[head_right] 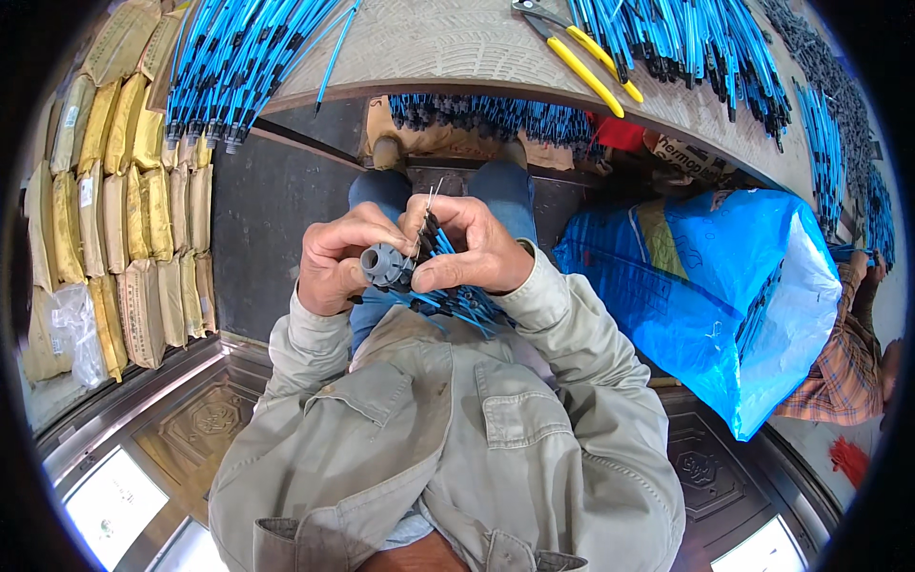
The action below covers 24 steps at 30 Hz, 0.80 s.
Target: The person assembles small plastic component parts by inserting blue pins into a plastic frame, using pliers to secure the pins.
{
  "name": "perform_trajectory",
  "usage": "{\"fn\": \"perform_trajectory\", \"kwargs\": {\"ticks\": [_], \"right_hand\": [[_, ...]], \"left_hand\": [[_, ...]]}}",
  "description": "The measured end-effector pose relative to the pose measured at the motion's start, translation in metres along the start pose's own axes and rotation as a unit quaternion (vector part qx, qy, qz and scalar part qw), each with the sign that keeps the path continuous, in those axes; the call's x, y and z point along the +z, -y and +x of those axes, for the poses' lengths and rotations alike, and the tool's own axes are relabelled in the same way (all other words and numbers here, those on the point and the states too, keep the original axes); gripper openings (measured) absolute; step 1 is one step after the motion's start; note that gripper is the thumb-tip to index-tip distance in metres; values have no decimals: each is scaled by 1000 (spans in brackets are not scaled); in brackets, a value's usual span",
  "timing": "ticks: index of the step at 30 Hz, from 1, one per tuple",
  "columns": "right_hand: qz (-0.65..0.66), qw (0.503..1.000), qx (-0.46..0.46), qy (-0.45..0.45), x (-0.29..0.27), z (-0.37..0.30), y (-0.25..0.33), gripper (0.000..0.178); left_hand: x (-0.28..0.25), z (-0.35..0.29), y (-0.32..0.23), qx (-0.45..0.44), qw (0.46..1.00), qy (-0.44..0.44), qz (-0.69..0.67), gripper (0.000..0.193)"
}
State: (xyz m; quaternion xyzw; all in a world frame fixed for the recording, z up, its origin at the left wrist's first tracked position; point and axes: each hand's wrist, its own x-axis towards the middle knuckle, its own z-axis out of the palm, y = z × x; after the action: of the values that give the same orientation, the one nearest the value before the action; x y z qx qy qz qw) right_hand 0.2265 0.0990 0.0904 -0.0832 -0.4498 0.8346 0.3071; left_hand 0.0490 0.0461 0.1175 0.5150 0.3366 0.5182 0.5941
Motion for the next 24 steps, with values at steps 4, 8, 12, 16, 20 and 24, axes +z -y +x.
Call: {"fn": "perform_trajectory", "kwargs": {"ticks": [4,8,12,16,20,24], "right_hand": [[-19,999,9,-26,3,-2,4,33],[-45,999,1,-2,-1,-4,2,28],[-65,998,-14,-14,4,-3,4,28],[-43,998,49,13,1,-4,12,30],[-24,994,93,43,-1,-5,20,28],[-39,994,94,43,1,-10,19,28]], "left_hand": [[-2,0,-3,6,1000,-5,9,40],[-6,1,-3,8,1000,10,25,42],[-19,12,9,135,985,93,63,36],[-15,17,9,158,981,106,43,37],[-12,19,5,145,980,128,56,37],[-5,16,8,155,979,131,17,34]]}}
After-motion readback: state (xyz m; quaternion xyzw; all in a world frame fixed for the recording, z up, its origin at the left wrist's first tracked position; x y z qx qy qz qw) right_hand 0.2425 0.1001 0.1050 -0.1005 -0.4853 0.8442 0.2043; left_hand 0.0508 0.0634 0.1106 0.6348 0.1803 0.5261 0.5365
